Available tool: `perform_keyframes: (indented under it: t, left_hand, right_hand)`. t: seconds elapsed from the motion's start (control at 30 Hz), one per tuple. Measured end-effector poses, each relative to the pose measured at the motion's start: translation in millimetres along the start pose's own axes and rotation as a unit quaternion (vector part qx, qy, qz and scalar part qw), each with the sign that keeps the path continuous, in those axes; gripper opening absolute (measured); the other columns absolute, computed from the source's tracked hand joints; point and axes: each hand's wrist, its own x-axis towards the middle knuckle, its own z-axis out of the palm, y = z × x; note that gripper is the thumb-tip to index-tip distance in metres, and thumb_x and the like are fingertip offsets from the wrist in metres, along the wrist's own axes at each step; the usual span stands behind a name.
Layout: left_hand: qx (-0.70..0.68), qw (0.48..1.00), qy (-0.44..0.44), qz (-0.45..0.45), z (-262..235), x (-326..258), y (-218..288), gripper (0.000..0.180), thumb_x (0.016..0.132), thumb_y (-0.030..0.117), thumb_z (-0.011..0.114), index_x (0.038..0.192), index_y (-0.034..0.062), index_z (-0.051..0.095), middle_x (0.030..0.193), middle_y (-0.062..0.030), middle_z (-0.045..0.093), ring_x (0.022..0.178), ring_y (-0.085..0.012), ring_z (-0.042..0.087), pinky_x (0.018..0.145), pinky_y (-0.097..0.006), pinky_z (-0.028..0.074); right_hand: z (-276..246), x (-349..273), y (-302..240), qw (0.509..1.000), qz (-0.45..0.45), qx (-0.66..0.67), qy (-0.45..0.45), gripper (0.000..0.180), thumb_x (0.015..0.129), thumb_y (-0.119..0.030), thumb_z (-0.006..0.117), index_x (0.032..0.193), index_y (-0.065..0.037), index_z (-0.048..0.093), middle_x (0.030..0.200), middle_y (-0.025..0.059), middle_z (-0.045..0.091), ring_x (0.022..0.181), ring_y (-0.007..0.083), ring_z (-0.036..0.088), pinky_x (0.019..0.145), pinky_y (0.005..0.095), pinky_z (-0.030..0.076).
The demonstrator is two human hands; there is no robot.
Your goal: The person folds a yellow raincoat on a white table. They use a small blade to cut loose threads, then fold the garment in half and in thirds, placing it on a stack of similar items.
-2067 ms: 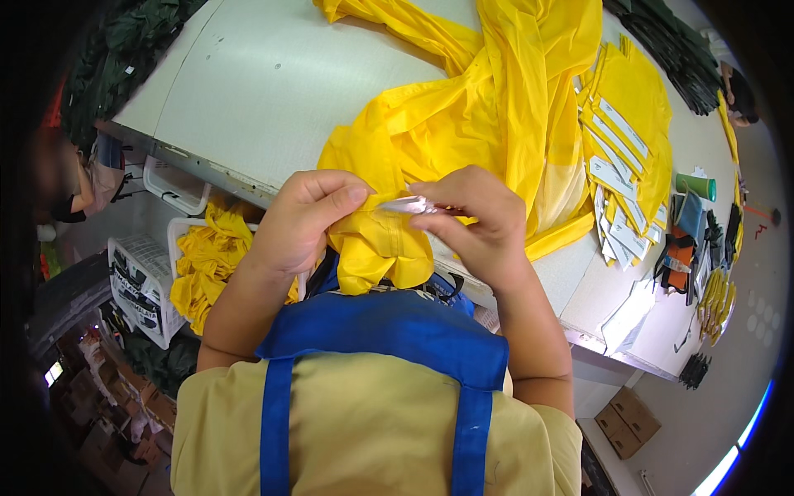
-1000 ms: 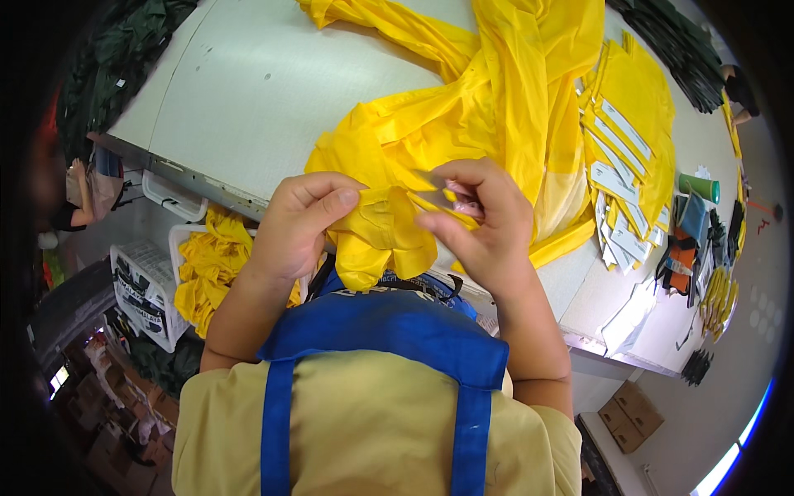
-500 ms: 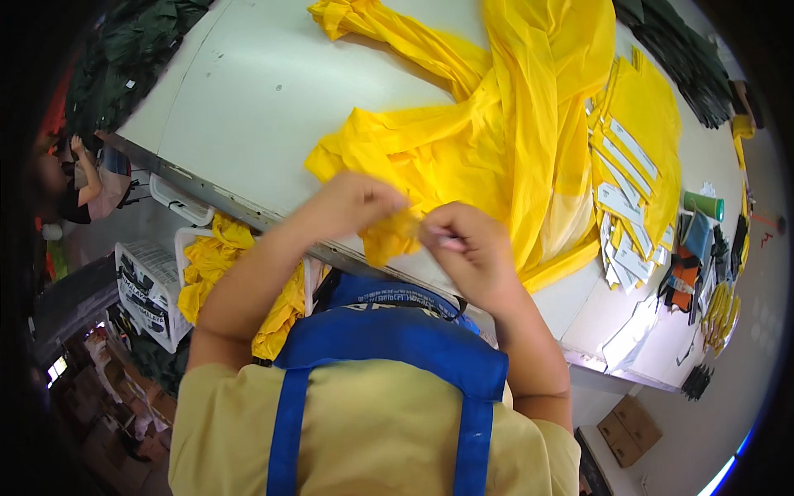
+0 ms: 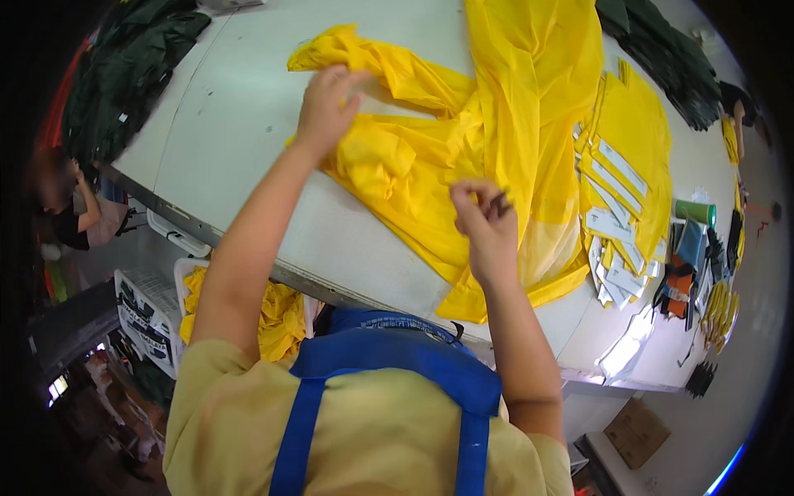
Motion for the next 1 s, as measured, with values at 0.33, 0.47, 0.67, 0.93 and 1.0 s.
perform_keyframes:
  t: [0.33, 0.47, 0.67, 0.93, 1.0]
  left_hand:
    - [-0.171, 0.979, 0.045, 0.1, -67.3, -73.3, 146.1, 0.017, 0.074, 0.003, 0.067, 0.09, 0.0034, 0.063, 0.102, -0.0121, 0.057, 0.093, -0.0244, 0.057, 0.084, -0.039, 0.048]
    - [-0.628, 0.689, -0.076, -0.354, -64.1, -74.3, 179.0, 0.032, 0.09, 0.017, 0.059, 0.115, -0.0006, 0.051, 0.103, -0.0099, 0.058, 0.09, -0.0169, 0.057, 0.07, -0.026, 0.05]
    - [-0.77, 0.435, -0.097, -0.457, -66.1, -62.2, 190.4, 0.024, 0.091, 0.019, 0.055, 0.109, 0.0027, 0.054, 0.098, -0.0071, 0.062, 0.088, -0.016, 0.058, 0.07, -0.027, 0.049]
    - [-0.801, 0.447, -0.123, -0.379, -72.0, -75.1, 205.2, 0.018, 0.091, 0.011, 0.054, 0.106, 0.0029, 0.056, 0.096, -0.0081, 0.063, 0.084, -0.0164, 0.058, 0.069, -0.028, 0.047]
    - [-0.785, 0.478, -0.124, -0.375, -68.4, -76.7, 205.9, 0.014, 0.09, 0.009, 0.055, 0.103, 0.0034, 0.058, 0.092, -0.0075, 0.063, 0.079, -0.0156, 0.058, 0.065, -0.027, 0.045]
  right_hand:
    - [26.8, 11.3, -37.2, 0.971, 0.01, 0.24, -0.002, 0.017, 0.089, -0.02, 0.064, 0.08, -0.01, 0.053, 0.069, -0.0056, 0.046, 0.052, 0.0072, 0.036, 0.047, 0.0228, 0.029]
    - [19.5, -12.1, -32.7, 0.968, 0.003, 0.251, -0.012, 0.02, 0.093, -0.021, 0.059, 0.076, -0.011, 0.051, 0.065, -0.0055, 0.044, 0.046, 0.0076, 0.03, 0.045, 0.0236, 0.026]
    - [0.5, -38.5, -18.2, 0.941, 0.056, 0.327, -0.065, 0.023, 0.097, -0.024, 0.038, 0.098, -0.007, 0.054, 0.071, -0.0003, 0.055, 0.041, 0.0088, 0.027, 0.046, 0.0242, 0.024]
    - [-14.6, -59.1, -1.0, 0.915, 0.104, 0.381, -0.078, 0.026, 0.095, -0.021, 0.036, 0.105, -0.009, 0.056, 0.09, 0.002, 0.064, 0.04, 0.0076, 0.026, 0.046, 0.0229, 0.025]
    - [-21.8, -60.8, 5.9, 0.926, 0.07, 0.364, -0.067, 0.025, 0.095, -0.021, 0.038, 0.104, -0.009, 0.057, 0.082, 0.0007, 0.06, 0.041, 0.0073, 0.026, 0.046, 0.0228, 0.025]
